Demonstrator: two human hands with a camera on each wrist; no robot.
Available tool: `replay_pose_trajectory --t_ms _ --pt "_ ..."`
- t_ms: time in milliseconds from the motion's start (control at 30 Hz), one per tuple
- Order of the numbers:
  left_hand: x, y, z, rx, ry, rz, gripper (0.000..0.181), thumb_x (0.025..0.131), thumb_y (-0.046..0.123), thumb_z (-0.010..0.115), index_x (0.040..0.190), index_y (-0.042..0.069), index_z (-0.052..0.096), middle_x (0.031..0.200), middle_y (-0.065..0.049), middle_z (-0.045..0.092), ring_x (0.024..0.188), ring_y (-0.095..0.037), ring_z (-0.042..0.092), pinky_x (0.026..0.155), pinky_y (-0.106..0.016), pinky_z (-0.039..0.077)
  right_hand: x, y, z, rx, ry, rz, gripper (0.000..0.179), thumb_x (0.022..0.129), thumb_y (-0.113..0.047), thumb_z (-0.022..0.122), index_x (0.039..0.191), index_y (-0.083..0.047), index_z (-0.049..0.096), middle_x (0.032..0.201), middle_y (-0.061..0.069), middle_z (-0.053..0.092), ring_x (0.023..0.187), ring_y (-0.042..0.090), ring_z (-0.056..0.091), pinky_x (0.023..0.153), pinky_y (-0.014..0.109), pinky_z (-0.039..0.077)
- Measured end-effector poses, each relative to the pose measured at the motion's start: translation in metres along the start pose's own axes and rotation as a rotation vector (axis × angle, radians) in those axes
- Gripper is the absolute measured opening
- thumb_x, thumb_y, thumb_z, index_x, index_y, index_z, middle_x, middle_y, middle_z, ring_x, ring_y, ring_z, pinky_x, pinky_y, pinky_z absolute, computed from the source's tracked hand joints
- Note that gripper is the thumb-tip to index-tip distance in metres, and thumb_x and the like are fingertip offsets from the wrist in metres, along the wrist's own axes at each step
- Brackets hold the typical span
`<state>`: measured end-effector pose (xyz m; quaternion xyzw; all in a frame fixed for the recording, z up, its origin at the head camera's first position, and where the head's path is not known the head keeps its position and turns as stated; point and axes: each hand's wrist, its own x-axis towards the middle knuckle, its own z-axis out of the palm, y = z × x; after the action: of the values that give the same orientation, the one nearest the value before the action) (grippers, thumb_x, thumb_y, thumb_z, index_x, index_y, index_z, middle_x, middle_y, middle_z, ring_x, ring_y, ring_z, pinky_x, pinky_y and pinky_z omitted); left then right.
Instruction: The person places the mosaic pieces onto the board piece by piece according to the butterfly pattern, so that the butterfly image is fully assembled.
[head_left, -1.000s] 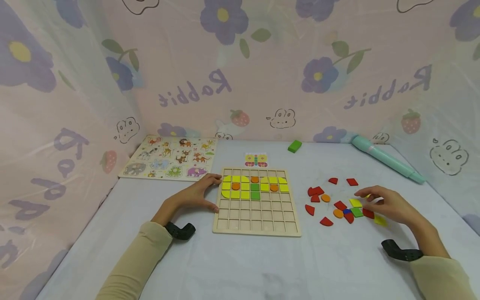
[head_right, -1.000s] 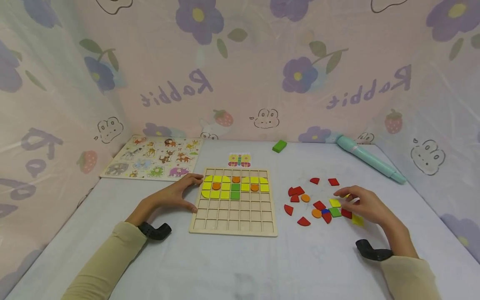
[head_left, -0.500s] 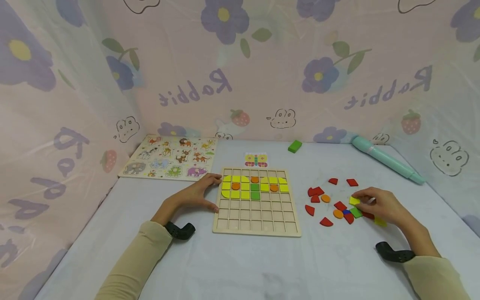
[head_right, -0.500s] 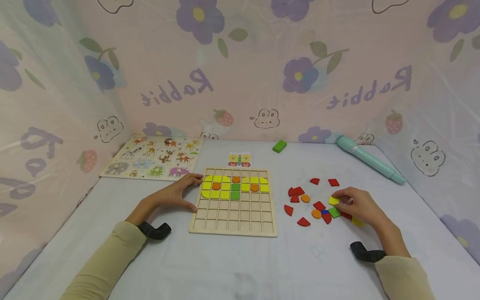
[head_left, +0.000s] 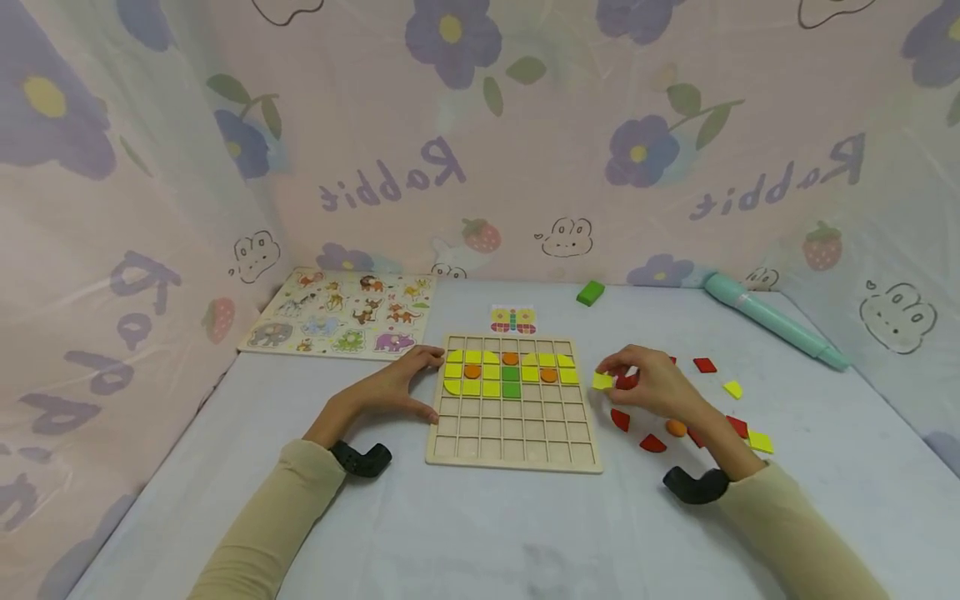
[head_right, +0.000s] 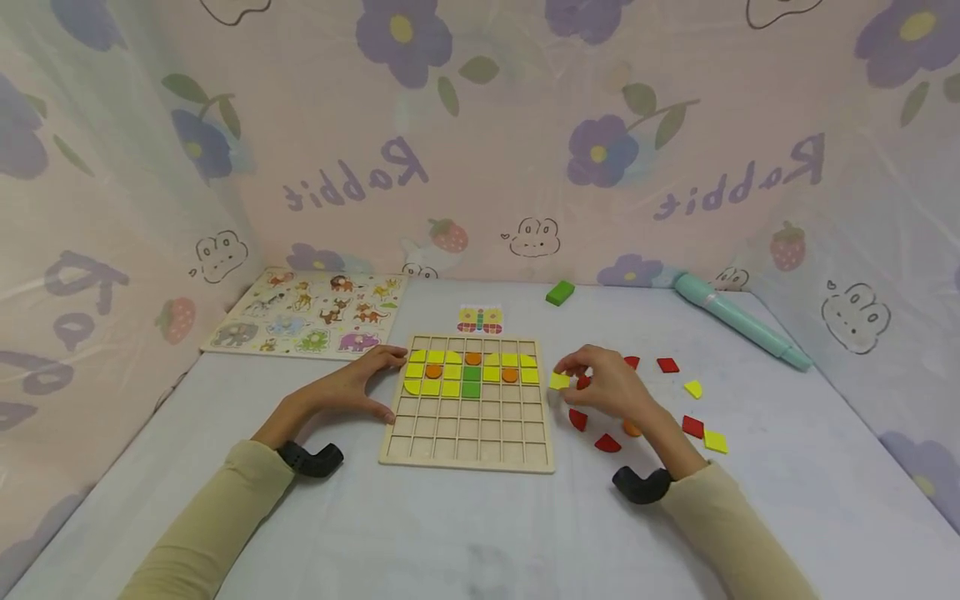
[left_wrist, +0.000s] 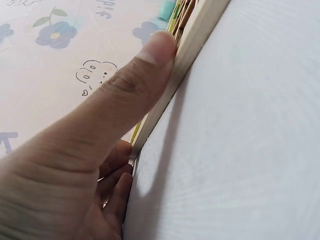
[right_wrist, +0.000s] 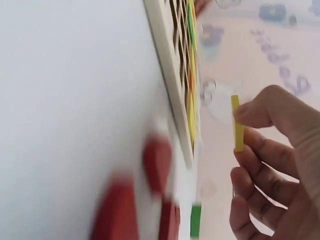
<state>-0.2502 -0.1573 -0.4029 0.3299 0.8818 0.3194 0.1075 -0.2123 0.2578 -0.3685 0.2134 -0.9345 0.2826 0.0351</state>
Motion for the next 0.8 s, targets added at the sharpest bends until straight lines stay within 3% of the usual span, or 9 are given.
replay_pose_trajectory --t_ms 167,367,800 --pt "0.001 0.001 0.0 -0.012 -0.005 -0.001 0.09 0.065 0.045 0.083 0.135 0.006 0.043 0.147 -0.007 0.028 0.137 -0.027 0.023 0.112 -0.046 0.02 0.024 -0.026 0.029 0.056 -0.071 -0.096 0.026 0.073 -0.014 0.076 0.099 -0.011 0.072 0.088 -0.006 0.063 0.08 0.016 0.053 0.064 0.026 0.046" --pt "0.0 -0.001 0.0 -0.007 -0.002 -0.008 0.09 0.064 0.045 0.083 0.135 0.007 0.043 0.147 -0.006 0.028 0.137 -0.025 0.024 0.112 -0.045 0.021 0.044 -0.039 0.052 0.066 -0.128 -0.188 0.025 0.075 -0.013 0.077 0.098 -0.007 0.071 0.09 -0.003 0.067 0.079 0.012 0.056 0.071 0.025 0.05" --pt "0.0 -0.002 -0.001 -0.004 -0.003 0.003 0.09 0.065 0.046 0.082 0.135 0.007 0.043 0.147 -0.006 0.028 0.137 -0.026 0.024 0.112 -0.046 0.021 0.052 -0.04 0.06 0.05 -0.133 -0.221 0.023 0.076 -0.015 0.078 0.097 -0.008 0.071 0.092 -0.002 0.067 0.08 0.012 0.054 0.071 0.027 0.047"
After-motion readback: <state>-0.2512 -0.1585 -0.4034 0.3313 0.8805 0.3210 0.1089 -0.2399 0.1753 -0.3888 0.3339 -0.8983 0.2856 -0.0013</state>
